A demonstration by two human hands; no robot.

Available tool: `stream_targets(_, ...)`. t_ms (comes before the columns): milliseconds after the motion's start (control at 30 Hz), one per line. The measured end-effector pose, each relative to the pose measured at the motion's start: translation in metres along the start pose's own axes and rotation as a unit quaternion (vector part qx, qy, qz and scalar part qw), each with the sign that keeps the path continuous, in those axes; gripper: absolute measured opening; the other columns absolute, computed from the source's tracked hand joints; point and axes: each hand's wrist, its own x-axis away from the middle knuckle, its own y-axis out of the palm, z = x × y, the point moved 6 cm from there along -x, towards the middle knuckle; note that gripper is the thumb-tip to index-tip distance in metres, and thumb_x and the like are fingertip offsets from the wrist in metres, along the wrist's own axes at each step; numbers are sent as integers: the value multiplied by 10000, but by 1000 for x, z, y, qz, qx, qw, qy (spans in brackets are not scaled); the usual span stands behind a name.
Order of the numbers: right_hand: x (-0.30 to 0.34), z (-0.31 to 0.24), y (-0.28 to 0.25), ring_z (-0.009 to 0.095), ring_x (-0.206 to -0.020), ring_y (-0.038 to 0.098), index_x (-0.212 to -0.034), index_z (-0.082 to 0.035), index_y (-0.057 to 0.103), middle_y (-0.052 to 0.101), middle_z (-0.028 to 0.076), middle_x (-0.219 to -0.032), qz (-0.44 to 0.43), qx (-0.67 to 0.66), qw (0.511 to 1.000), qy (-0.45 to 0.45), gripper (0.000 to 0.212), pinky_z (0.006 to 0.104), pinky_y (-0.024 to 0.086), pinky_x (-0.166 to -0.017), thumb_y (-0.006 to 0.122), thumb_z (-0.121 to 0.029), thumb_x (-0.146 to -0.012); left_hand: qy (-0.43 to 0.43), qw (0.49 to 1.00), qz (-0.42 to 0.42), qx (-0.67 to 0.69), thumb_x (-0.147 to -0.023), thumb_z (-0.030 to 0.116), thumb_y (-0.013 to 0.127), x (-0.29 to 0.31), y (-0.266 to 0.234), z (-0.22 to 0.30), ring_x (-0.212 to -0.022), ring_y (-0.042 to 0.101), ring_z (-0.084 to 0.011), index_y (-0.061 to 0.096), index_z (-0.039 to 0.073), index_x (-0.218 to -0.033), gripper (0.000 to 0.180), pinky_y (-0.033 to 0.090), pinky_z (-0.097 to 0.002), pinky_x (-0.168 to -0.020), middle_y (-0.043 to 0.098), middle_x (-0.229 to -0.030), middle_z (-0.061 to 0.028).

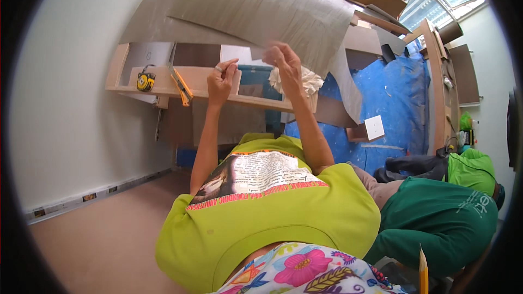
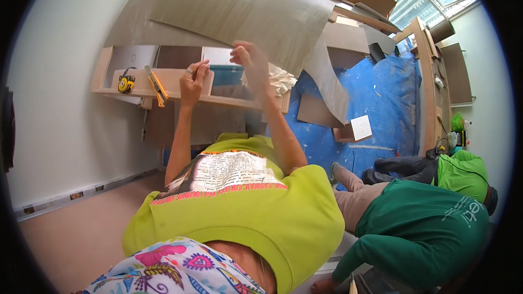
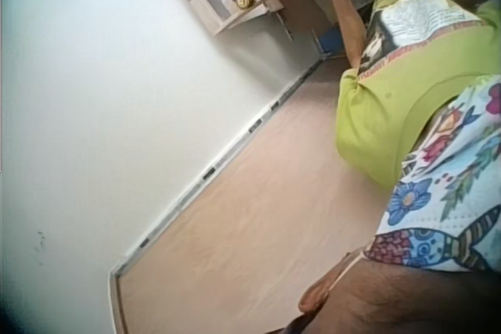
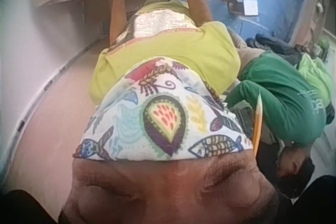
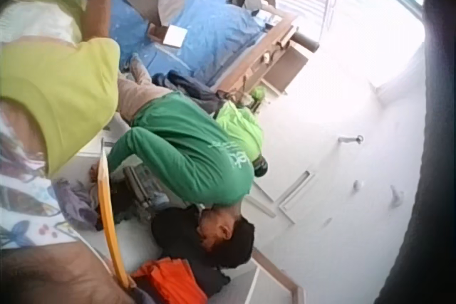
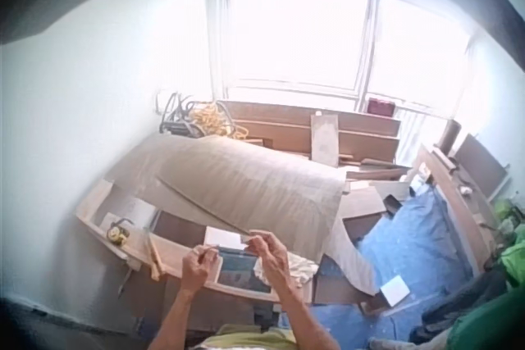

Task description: The person measures and marks a large curved wooden panel using a tape measure, pencil, and straightedge. They then use a utility knife to cut along the marked line. Another person is visible in the background working on a different piece.

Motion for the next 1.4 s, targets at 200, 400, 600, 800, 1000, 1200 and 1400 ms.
stream_targets(200,-8,11,-7,61,-587,428,-771,-83,517,459,-29,-653,29,32,999,-34,391,283,526,-664,491,-338,-1068,18,998,2,-54,-994,180,638,4,-3,10,-772,608,-58,733,28,-1113,215,470,-228,-656,706,-871,-40)
stream_targets(400,-14,15,-10,62,-523,377,-656,-94,462,411,-34,-579,20,18,1000,-7,520,273,500,-608,471,-411,-1068,38,997,-16,-70,-1014,199,614,1,1,8,-777,599,-56,728,9,-1108,240,485,-225,-689,704,-886,-22)
stream_targets(600,-17,18,8,65,-584,478,-754,-33,617,510,-20,-622,-89,55,994,29,440,243,473,-610,550,-359,-1042,17,999,-26,-41,-1027,236,597,1,0,2,-802,611,-65,700,4,-1161,287,500,-223,-726,702,-918,-37)
stream_targets(800,-32,-3,39,85,-678,570,-1018,23,686,625,28,-772,-115,101,987,-49,199,240,484,-623,621,-164,-996,-2,1000,-11,1,-1037,233,574,-15,-13,3,-837,634,-91,640,12,-1258,319,527,-239,-755,675,-984,-40)
stream_targets(1000,-16,4,31,92,-719,597,-1054,10,671,630,28,-769,-88,156,984,-15,180,240,502,-678,570,-133,-1018,1,999,37,-6,-1008,149,603,-14,-21,-5,-786,657,-99,659,14,-1228,264,523,-234,-682,682,-949,-45)
stream_targets(1200,-3,17,19,107,-665,595,-1009,7,646,577,32,-709,-58,159,985,37,244,261,510,-647,500,-183,-1054,20,999,28,-35,-1010,153,600,-14,-16,1,-782,667,-101,679,19,-1196,242,527,-235,-677,696,-939,-56)
stream_targets(1400,-9,16,18,116,-574,558,-874,-4,572,513,26,-662,-38,187,981,32,349,279,466,-551,472,-279,-1064,7,999,23,-46,-1016,167,592,-16,-17,4,-793,676,-107,681,25,-1197,247,531,-240,-684,696,-922,-58)
